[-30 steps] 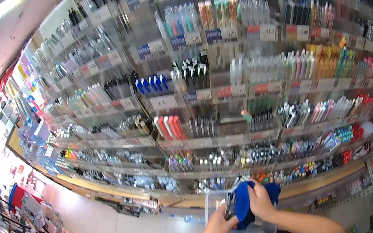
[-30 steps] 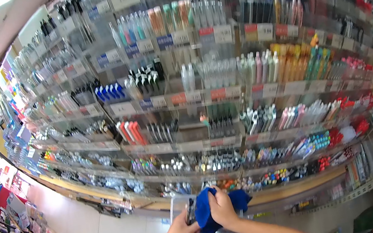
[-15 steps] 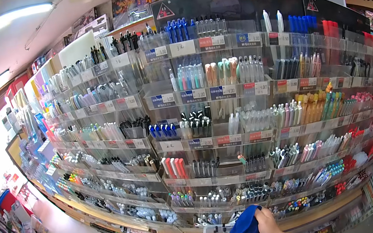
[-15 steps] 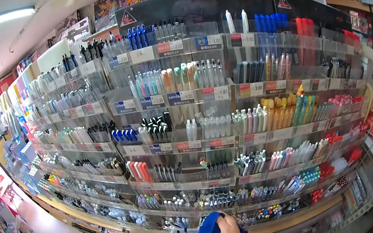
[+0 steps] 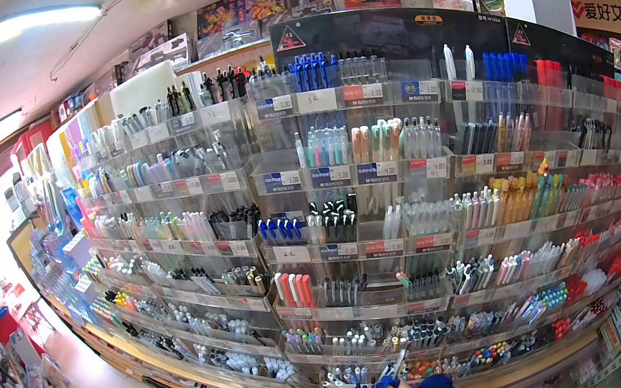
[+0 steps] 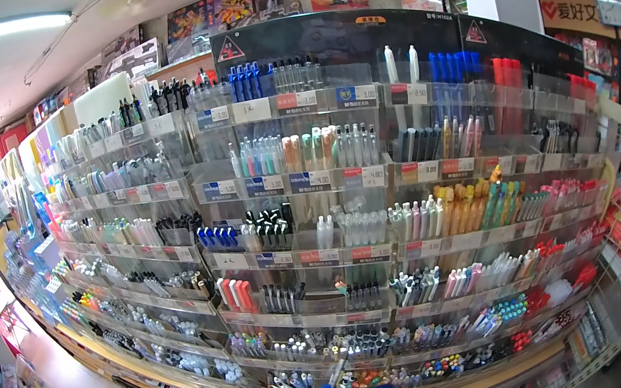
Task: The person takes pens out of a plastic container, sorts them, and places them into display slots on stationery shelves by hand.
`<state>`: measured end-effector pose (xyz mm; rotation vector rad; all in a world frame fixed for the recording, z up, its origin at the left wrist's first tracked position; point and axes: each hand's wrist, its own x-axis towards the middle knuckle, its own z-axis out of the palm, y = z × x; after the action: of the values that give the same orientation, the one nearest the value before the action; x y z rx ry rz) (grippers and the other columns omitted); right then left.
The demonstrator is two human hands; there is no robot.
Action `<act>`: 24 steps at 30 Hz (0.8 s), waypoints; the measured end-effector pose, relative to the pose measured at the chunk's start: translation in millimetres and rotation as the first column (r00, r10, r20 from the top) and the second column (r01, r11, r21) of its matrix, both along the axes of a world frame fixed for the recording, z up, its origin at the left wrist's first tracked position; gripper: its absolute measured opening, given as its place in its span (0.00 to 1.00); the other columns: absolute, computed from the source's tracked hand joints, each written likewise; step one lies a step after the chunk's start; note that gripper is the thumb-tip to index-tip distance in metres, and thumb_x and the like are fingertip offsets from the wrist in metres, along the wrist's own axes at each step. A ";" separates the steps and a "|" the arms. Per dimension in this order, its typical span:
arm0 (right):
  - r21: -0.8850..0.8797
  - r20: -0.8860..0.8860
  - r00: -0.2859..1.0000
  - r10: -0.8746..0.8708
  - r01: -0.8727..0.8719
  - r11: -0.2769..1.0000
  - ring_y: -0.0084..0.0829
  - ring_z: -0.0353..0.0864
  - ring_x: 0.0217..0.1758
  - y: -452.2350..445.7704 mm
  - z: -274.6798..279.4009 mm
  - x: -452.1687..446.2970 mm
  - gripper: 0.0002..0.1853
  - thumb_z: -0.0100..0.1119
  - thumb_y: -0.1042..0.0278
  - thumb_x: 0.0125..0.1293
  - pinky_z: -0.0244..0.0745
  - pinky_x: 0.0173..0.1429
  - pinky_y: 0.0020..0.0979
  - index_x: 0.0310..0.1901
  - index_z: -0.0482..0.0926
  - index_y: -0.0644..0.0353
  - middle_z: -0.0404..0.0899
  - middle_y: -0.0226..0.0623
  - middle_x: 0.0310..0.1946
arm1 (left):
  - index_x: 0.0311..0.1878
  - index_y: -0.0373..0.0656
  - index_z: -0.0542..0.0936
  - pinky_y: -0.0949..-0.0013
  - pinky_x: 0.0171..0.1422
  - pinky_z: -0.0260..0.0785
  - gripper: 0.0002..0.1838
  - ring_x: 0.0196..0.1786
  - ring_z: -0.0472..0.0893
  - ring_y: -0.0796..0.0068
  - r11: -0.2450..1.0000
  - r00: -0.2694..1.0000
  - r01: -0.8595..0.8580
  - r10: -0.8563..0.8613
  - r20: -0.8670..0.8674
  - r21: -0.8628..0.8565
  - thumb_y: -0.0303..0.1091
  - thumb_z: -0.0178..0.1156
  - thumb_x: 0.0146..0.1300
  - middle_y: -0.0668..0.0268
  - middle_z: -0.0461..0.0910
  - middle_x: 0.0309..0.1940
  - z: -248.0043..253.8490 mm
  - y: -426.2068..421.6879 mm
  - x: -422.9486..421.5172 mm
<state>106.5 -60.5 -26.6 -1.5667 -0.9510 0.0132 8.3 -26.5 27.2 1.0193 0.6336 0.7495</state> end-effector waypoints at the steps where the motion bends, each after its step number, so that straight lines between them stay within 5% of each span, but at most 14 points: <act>1: -0.122 -0.107 0.992 0.065 -0.078 0.989 0.44 0.71 0.33 -3.1 -1.3 2.0 0.13 0.42 0.64 0.66 0.65 0.39 0.39 0.38 0.69 0.68 0.71 0.52 0.28 | 0.39 0.39 0.74 0.77 0.23 0.66 0.11 0.21 0.73 0.80 0.995 0.997 -0.056 0.060 -0.042 0.086 0.23 0.61 0.51 0.68 0.74 0.22 -17.6 1.0 2.8; 4: -0.350 -0.336 0.930 0.152 -0.272 0.896 0.44 0.73 0.35 -12.5 12.1 18.2 0.14 0.42 0.63 0.66 0.66 0.40 0.39 0.39 0.70 0.67 0.73 0.54 0.31 | 0.39 0.39 0.73 0.77 0.24 0.66 0.11 0.21 0.73 0.80 0.948 0.975 0.120 -0.057 -0.214 0.296 0.24 0.61 0.52 0.68 0.76 0.24 -36.2 15.7 -3.3; 5: -0.402 -0.396 0.904 0.161 -0.329 0.855 0.45 0.73 0.36 -13.4 18.8 22.6 0.14 0.42 0.63 0.66 0.66 0.40 0.39 0.40 0.70 0.67 0.73 0.54 0.31 | 0.38 0.39 0.74 0.77 0.25 0.65 0.09 0.21 0.72 0.81 0.973 0.999 0.044 -0.036 -0.040 0.228 0.26 0.61 0.54 0.69 0.76 0.22 -15.7 13.2 -3.8; 6: -0.372 -0.396 0.874 0.283 -0.434 0.820 0.37 0.73 0.35 -12.8 21.8 26.4 0.11 0.42 0.66 0.66 0.67 0.41 0.34 0.39 0.71 0.66 0.74 0.47 0.31 | 0.34 0.39 0.75 0.78 0.24 0.64 0.07 0.20 0.71 0.82 0.964 0.977 0.108 -0.058 -0.204 0.244 0.32 0.60 0.55 0.70 0.74 0.18 -2.1 20.7 -12.1; 8: -0.320 -0.382 0.772 0.507 -0.625 0.712 0.22 0.74 0.35 -9.0 30.1 34.8 0.08 0.42 0.72 0.66 0.68 0.42 0.24 0.37 0.72 0.64 0.76 0.33 0.30 | 0.31 0.40 0.74 0.78 0.23 0.62 0.09 0.19 0.70 0.84 0.911 0.977 -0.030 0.114 -0.181 0.411 0.36 0.59 0.56 0.71 0.73 0.15 5.7 33.1 -10.8; 9: -0.413 -0.443 0.744 0.499 -0.664 0.623 0.43 0.74 0.36 -20.6 71.4 22.0 0.13 0.42 0.65 0.65 0.67 0.42 0.38 0.40 0.70 0.66 0.73 0.53 0.32 | 0.29 0.40 0.74 0.77 0.21 0.61 0.10 0.18 0.69 0.84 0.956 0.975 0.010 0.055 -0.214 0.292 0.37 0.59 0.56 0.70 0.72 0.15 32.2 32.6 -13.2; 10: -0.394 -0.183 0.744 0.642 -0.654 0.646 0.44 0.74 0.37 -18.6 37.8 20.2 0.12 0.42 0.66 0.63 0.67 0.43 0.39 0.42 0.70 0.65 0.73 0.51 0.31 | 0.26 0.40 0.74 0.77 0.19 0.59 0.10 0.16 0.68 0.84 0.959 0.965 0.008 0.067 -0.254 0.283 0.37 0.59 0.56 0.71 0.71 0.14 38.1 35.1 -13.4; 15: -0.398 -0.313 0.678 0.666 -0.730 0.556 0.51 0.73 0.38 -20.9 41.1 5.7 0.15 0.42 0.63 0.62 0.67 0.43 0.40 0.45 0.69 0.65 0.73 0.55 0.33 | 0.23 0.42 0.74 0.79 0.18 0.56 0.10 0.14 0.67 0.85 0.979 0.984 0.125 -0.100 -0.149 0.163 0.35 0.59 0.57 0.72 0.71 0.13 34.5 44.0 -14.1; 16: -0.434 -0.314 0.690 0.652 -0.716 0.548 0.52 0.73 0.38 -22.8 47.0 5.9 0.15 0.42 0.64 0.62 0.67 0.42 0.40 0.44 0.69 0.65 0.73 0.56 0.32 | 0.37 0.37 0.72 0.79 0.20 0.59 0.08 0.16 0.67 0.82 0.997 0.998 0.067 -0.067 0.013 0.030 0.30 0.58 0.58 0.63 0.76 0.23 8.3 54.7 -8.8; 19: -0.507 -0.260 0.701 0.664 -0.684 0.524 0.53 0.73 0.36 -26.6 35.5 7.4 0.13 0.42 0.64 0.62 0.66 0.39 0.42 0.40 0.70 0.65 0.73 0.56 0.30 | 0.36 0.36 0.74 0.79 0.21 0.59 0.06 0.16 0.67 0.82 0.991 0.965 -0.109 0.123 0.232 -0.073 0.28 0.55 0.59 0.60 0.78 0.25 12.6 75.2 -12.5; 24: -0.363 -0.308 0.702 0.642 -0.711 0.603 0.53 0.72 0.35 -30.8 52.7 2.6 0.12 0.43 0.66 0.62 0.65 0.38 0.43 0.35 0.71 0.66 0.73 0.56 0.28 | 0.39 0.35 0.74 0.78 0.22 0.60 0.08 0.17 0.68 0.82 0.997 0.981 0.006 0.009 0.194 -0.074 0.29 0.56 0.59 0.59 0.79 0.27 19.5 75.8 -14.5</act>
<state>109.0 -91.3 26.1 -1.4874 -1.4553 0.9605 -6.3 49.3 46.7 0.8652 0.4893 0.8100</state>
